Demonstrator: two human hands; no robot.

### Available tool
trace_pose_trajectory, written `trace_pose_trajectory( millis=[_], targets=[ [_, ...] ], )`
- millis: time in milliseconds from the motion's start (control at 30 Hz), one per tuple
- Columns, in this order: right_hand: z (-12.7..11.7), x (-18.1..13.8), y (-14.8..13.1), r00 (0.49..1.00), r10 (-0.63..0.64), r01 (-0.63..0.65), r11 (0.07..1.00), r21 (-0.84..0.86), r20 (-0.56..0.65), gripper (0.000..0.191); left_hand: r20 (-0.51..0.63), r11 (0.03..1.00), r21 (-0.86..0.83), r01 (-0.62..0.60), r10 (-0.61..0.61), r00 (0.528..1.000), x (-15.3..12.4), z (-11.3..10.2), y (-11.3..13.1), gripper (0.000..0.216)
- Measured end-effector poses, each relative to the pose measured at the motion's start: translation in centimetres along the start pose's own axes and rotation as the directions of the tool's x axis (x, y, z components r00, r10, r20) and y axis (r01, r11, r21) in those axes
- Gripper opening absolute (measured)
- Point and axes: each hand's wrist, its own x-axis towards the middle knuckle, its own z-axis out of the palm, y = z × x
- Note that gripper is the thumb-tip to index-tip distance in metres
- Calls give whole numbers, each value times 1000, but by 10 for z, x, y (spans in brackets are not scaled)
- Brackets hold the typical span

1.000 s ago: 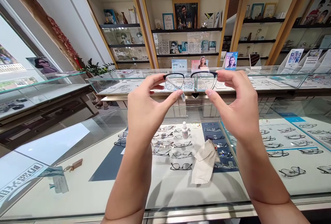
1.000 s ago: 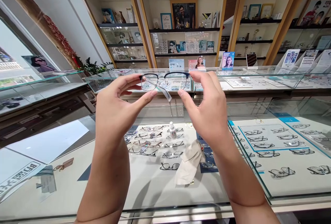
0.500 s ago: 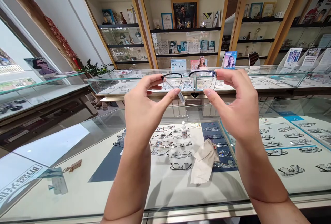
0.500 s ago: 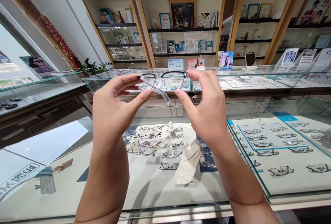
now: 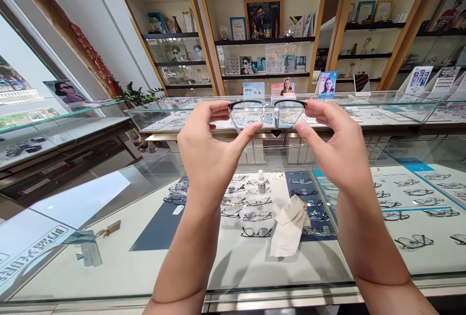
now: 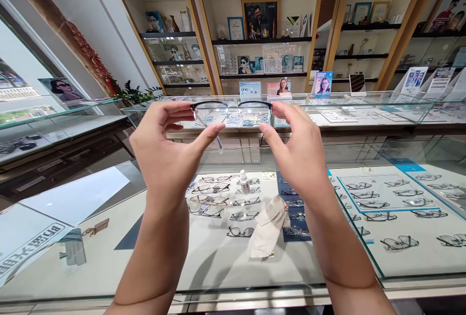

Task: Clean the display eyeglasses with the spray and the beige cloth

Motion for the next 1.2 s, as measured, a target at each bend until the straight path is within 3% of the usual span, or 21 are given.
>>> trace_pose_trajectory(
  millis=[200,567,833,1200],
  targets=[
    [-1,0,2,997,63,-64,998,29,55,36,-38,996,83,-38,41,998,-4,1,4,55],
    [0,-1,9,990,115,-121,990,70,86,41,-12,999,31,-24,24,1000,-6,2,6,55],
    [2,3,1,997,-57,56,998,-22,-45,36,25,999,-42,6,-5,1000,4,4,-7,56],
    [6,-1,-11,976,-162,162,987,-10,-147,34,84,996,-84,27,-20,996,4,15,-15,72]
  ],
)
